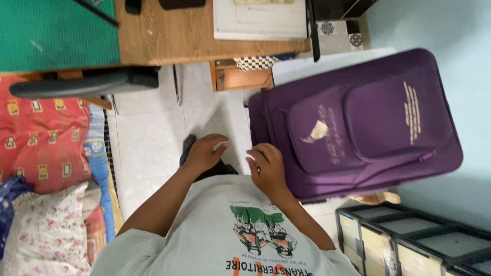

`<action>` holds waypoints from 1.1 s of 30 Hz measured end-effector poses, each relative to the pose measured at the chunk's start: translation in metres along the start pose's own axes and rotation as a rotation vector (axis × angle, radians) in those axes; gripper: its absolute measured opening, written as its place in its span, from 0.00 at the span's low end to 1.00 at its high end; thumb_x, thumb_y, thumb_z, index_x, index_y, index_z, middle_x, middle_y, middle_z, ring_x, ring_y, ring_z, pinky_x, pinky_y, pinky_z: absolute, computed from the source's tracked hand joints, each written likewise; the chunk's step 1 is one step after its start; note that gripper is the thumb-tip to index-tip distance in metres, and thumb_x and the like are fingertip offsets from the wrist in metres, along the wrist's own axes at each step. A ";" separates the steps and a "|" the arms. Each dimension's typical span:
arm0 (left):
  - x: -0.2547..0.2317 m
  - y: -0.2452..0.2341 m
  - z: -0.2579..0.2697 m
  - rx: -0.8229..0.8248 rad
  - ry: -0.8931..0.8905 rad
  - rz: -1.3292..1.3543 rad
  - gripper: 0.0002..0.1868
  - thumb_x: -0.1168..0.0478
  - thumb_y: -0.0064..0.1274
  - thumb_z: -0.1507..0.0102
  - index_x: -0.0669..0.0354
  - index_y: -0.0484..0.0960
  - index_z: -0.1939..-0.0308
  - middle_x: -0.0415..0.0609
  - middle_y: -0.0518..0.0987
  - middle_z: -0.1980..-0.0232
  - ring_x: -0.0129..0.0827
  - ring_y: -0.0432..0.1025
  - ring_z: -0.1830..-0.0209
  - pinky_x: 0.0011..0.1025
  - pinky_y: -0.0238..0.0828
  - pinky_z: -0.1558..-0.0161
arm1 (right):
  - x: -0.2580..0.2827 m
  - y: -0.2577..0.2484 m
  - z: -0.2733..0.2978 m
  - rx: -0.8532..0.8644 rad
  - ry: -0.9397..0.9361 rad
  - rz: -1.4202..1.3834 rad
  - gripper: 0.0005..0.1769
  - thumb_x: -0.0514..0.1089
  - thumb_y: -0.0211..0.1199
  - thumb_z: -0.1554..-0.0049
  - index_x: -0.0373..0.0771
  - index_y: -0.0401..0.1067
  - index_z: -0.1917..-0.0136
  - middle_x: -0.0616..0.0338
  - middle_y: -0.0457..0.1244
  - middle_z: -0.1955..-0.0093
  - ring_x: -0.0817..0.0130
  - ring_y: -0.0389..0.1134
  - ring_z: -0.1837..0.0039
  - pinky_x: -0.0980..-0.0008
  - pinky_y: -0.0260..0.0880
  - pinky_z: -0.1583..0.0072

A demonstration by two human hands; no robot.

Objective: The person folds and places beige trousers and a dark t-shirt into a purple suitcase. They also move a white storage bin into a wardrobe and briefly open and close the suitcase.

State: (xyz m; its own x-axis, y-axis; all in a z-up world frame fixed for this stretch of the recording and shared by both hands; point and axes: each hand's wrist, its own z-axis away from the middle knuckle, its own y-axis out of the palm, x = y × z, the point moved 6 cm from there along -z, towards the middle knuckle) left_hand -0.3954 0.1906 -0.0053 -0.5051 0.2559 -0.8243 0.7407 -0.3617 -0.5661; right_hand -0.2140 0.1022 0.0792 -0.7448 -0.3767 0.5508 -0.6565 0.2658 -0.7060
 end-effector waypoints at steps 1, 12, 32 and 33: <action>0.006 -0.016 -0.015 -0.043 0.047 -0.004 0.12 0.58 0.56 0.34 0.58 0.86 0.51 0.52 0.84 0.46 0.45 0.79 0.51 0.37 0.76 0.50 | -0.001 0.016 -0.016 0.065 0.025 -0.028 0.11 0.38 0.68 0.43 0.38 0.75 0.45 0.54 0.65 0.46 0.53 0.66 0.39 0.55 0.65 0.39; 0.210 -0.213 -0.274 -0.464 -0.133 0.489 0.18 0.56 0.55 0.31 0.61 0.82 0.40 0.55 0.84 0.48 0.41 0.77 0.50 0.35 0.75 0.49 | -0.140 0.237 -0.315 -0.044 0.372 -0.372 0.26 0.40 0.66 0.38 0.39 0.64 0.29 0.54 0.63 0.40 0.65 0.69 0.42 0.67 0.73 0.45; 0.219 -0.303 -0.372 -0.419 0.070 0.457 0.42 0.48 0.61 0.35 0.66 0.60 0.26 0.59 0.68 0.28 0.47 0.64 0.27 0.41 0.58 0.29 | -0.151 0.293 -0.434 -0.286 0.666 -0.361 0.38 0.40 0.82 0.52 0.29 0.64 0.36 0.47 0.64 0.42 0.61 0.69 0.45 0.62 0.74 0.45; 0.208 -0.310 -0.354 -0.428 0.092 0.408 0.41 0.49 0.61 0.36 0.66 0.61 0.26 0.60 0.67 0.28 0.47 0.63 0.27 0.41 0.57 0.29 | -0.131 0.283 -0.421 -0.317 0.604 -0.333 0.39 0.40 0.82 0.52 0.30 0.64 0.35 0.48 0.62 0.41 0.62 0.69 0.45 0.63 0.74 0.45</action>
State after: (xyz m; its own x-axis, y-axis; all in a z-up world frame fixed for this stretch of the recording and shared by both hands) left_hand -0.5730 0.6734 0.0007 -0.1157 0.2557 -0.9598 0.9891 -0.0591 -0.1350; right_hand -0.3529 0.6003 -0.0055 -0.3773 0.0459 0.9249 -0.7933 0.4993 -0.3484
